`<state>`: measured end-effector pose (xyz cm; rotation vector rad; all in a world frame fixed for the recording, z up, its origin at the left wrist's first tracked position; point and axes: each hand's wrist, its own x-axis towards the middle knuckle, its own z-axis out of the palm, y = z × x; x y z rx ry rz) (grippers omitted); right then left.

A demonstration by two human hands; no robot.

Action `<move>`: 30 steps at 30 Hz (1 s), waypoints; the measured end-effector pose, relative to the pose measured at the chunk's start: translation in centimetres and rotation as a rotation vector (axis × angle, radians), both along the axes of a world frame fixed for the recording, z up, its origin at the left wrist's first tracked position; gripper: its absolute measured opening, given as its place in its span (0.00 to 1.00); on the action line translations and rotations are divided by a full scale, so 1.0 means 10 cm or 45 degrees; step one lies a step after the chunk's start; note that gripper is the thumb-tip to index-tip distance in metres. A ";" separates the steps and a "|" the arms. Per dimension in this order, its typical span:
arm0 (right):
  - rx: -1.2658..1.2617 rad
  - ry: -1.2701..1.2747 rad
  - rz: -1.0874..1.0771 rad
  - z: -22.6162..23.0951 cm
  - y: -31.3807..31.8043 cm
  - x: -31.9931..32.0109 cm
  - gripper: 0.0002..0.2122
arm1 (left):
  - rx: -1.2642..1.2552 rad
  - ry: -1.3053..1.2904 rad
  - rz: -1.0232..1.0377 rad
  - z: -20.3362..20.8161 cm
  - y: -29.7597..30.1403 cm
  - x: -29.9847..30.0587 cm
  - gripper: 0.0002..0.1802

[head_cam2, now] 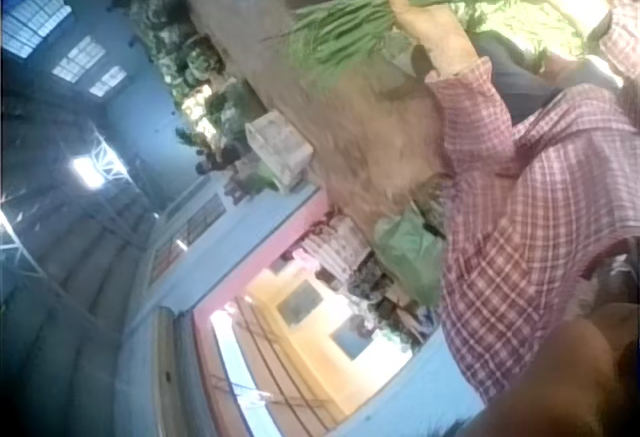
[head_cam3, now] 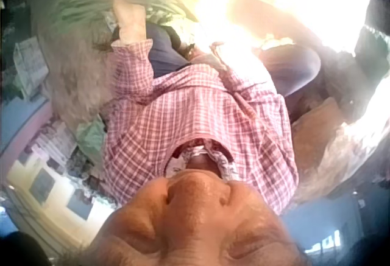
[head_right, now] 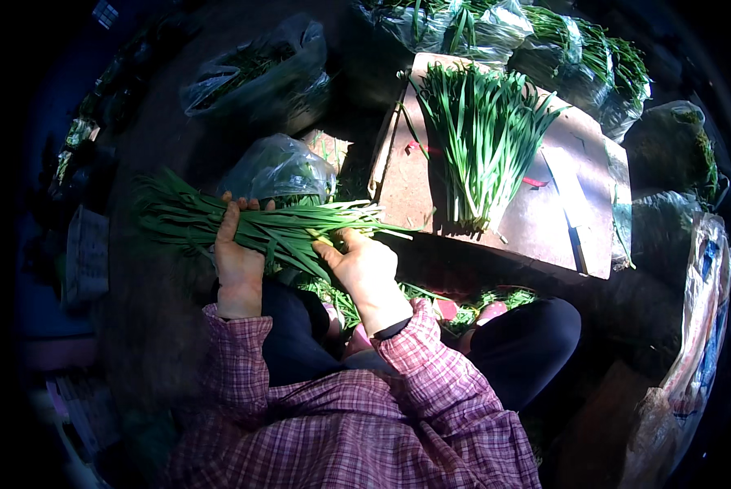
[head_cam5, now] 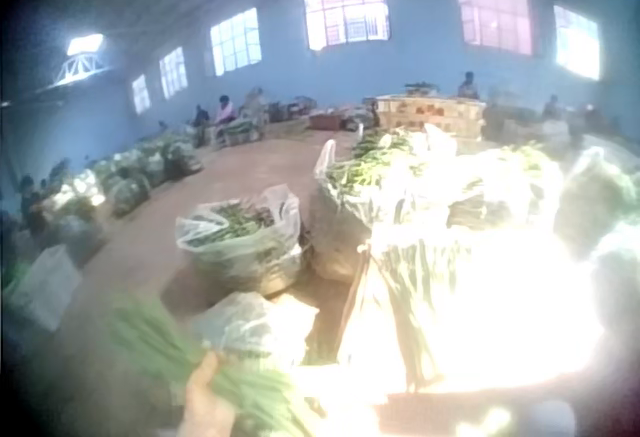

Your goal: The person picks up a bunch of green onions, removes loose or yellowed leaves by hand, and then uses a cleaver to trim the root ends on a cardboard surface.

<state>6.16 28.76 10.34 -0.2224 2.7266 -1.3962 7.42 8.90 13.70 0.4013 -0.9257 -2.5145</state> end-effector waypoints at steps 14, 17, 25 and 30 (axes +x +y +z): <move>-0.315 -0.180 -0.175 -0.21 0.47 0.14 0.17 | -0.087 -0.028 0.168 0.11 -0.23 0.10 0.17; 0.076 -0.102 0.002 0.14 0.01 0.02 0.21 | -0.136 -0.012 0.110 0.14 0.03 0.07 0.17; 0.611 -0.105 -0.129 -0.76 0.88 -0.07 0.13 | -0.092 0.018 0.191 0.31 -0.31 0.13 0.15; -0.913 -0.906 -0.054 -0.35 0.55 0.07 0.16 | -0.039 -0.009 0.234 0.31 -0.21 0.11 0.14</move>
